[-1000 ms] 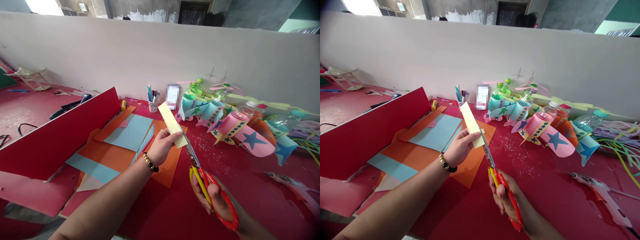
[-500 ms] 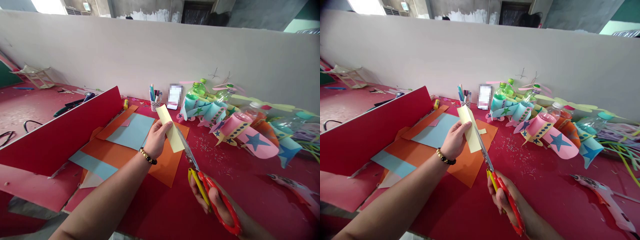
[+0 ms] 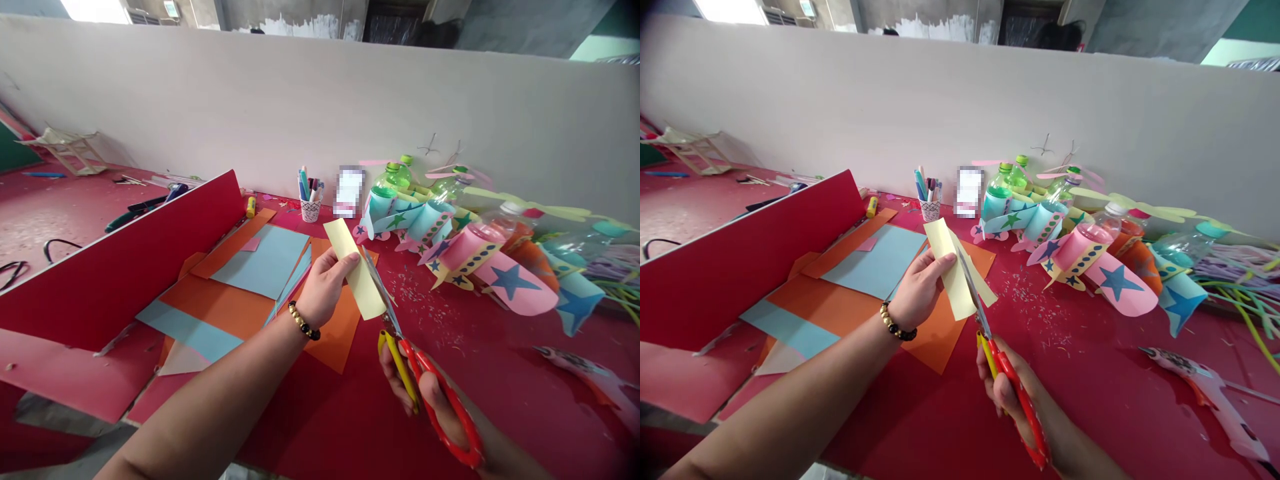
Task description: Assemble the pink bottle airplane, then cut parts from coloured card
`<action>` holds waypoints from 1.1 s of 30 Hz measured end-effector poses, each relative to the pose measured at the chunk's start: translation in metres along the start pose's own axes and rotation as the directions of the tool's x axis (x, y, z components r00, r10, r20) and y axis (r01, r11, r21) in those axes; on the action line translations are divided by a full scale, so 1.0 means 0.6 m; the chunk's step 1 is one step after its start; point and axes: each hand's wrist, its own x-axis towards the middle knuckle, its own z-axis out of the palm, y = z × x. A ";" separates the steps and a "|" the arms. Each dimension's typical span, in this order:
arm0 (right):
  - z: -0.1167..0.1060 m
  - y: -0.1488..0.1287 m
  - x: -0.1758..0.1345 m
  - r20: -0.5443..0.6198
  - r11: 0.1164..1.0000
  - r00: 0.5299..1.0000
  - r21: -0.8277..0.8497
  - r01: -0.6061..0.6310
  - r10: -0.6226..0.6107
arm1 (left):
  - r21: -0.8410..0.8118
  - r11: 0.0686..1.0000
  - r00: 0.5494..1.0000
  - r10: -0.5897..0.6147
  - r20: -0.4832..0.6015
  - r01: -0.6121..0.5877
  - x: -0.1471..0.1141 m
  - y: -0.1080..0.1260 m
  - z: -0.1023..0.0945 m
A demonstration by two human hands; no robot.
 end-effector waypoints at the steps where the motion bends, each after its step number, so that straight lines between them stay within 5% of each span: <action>1: -0.001 -0.002 0.000 -0.003 1.000 1.000 -0.008 -0.006 0.006 | -0.001 1.000 1.000 0.000 0.003 0.000 0.000 0.000 0.000; 33: 0.001 0.025 0.002 0.001 0.988 0.998 0.138 -0.064 0.064 | 0.001 1.000 1.000 -0.014 -0.023 0.014 -0.002 0.005 0.003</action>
